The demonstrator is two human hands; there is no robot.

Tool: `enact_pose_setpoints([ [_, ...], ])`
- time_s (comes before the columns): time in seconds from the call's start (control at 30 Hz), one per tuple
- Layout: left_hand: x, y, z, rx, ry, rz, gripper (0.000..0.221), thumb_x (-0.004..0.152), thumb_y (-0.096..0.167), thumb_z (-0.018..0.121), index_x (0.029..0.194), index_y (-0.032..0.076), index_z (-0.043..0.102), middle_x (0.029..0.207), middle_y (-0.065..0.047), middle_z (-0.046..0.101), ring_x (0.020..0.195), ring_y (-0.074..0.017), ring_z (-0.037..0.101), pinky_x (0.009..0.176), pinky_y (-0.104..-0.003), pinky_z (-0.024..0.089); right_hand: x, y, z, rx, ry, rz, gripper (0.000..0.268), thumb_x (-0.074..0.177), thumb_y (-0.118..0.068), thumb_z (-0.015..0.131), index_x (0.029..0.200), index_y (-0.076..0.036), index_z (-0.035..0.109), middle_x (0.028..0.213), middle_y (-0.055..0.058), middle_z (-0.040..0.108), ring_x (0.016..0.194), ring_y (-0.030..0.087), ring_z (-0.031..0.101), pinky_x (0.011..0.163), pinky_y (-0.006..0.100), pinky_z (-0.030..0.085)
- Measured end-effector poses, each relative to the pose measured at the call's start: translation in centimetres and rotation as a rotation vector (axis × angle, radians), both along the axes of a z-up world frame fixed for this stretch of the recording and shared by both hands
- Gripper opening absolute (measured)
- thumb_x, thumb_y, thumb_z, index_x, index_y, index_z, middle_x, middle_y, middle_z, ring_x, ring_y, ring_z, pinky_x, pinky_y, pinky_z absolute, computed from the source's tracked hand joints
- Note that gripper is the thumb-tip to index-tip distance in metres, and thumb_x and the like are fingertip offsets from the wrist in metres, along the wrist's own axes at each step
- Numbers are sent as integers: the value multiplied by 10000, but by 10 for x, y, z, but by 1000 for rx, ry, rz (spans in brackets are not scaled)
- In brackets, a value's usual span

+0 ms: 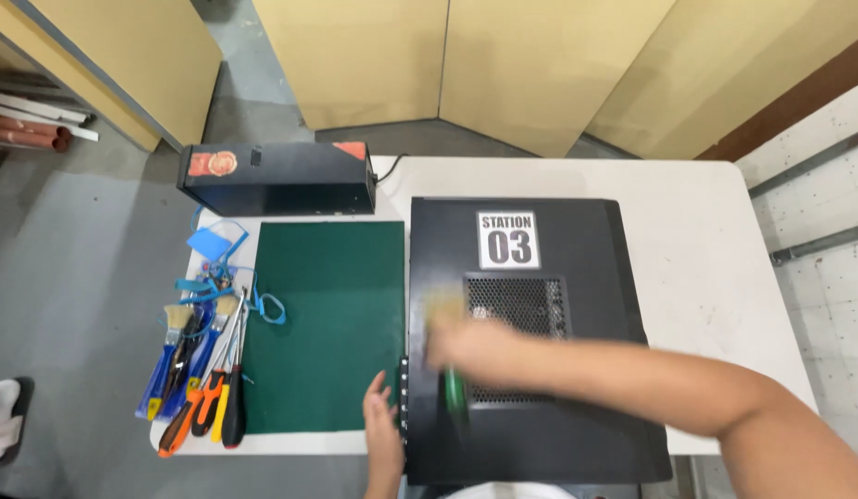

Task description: Cleaning the exterior of a computer case with a brush, unscrewing the side panel using a screwdriver, and removing the panel to expose internal components.

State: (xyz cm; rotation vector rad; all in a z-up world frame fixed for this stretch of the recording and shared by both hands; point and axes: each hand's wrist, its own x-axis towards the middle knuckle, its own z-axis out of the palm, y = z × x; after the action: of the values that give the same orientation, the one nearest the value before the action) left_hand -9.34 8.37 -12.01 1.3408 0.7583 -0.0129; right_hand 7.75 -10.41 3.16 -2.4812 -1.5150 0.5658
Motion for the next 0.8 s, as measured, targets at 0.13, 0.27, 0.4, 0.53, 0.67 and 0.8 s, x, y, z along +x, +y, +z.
enact_pose_setpoints([
  [0.13, 3, 34, 44, 100, 15, 82, 580, 1115, 383, 232, 1514, 92, 536, 1559, -125, 571, 1424, -267, 569, 1129, -439, 474, 47, -3, 84, 275, 985, 212, 257, 992, -102, 680, 1243, -73, 722, 1163, 83, 770, 1071, 211, 732, 977, 321, 589],
  [0.27, -4, 50, 60, 301, -134, 62, 428, 1089, 227, 425, 1444, 37, 570, 1525, -128, 551, 1386, -267, 584, 1138, -383, 462, 170, -31, 47, 133, -11, -465, 206, 901, -85, 672, 1103, -90, 708, 1098, 156, 701, 919, 309, 731, 687, 408, 652],
  [0.4, 1, 54, 70, 468, -217, 51, 378, 1051, 172, 512, 1386, 32, 619, 1549, -141, 486, 1322, -237, 603, 1062, -374, 497, 71, 9, 36, 350, -101, -28, 393, 609, 99, 709, 891, -149, 823, 855, 83, 711, 873, 313, 634, 742, 467, 495],
  [0.53, -7, 55, 72, 470, -240, 70, 361, 1050, 134, 510, 1372, -1, 601, 1530, -158, 489, 1333, -244, 601, 1100, -375, 501, 56, -14, 127, 221, 764, 59, 252, 965, -153, 687, 1212, -181, 731, 1095, 5, 755, 953, 158, 725, 893, 305, 603],
  [0.67, -15, 51, 96, 547, -221, -32, 333, 1045, 166, 516, 1326, 46, 647, 1507, -131, 562, 1305, -243, 619, 1095, -370, 495, 159, -114, 81, -157, -79, -786, 191, 878, -107, 629, 991, -151, 777, 990, 84, 709, 821, 273, 737, 700, 421, 611],
  [0.8, -13, 38, 103, 579, -177, -131, 353, 1041, 209, 518, 1337, 81, 663, 1506, -125, 558, 1324, -243, 599, 1123, -389, 453, 63, -61, 114, -274, -8, -559, 261, 838, -116, 664, 1052, -239, 749, 1115, 41, 698, 856, 305, 718, 611, 454, 574],
])
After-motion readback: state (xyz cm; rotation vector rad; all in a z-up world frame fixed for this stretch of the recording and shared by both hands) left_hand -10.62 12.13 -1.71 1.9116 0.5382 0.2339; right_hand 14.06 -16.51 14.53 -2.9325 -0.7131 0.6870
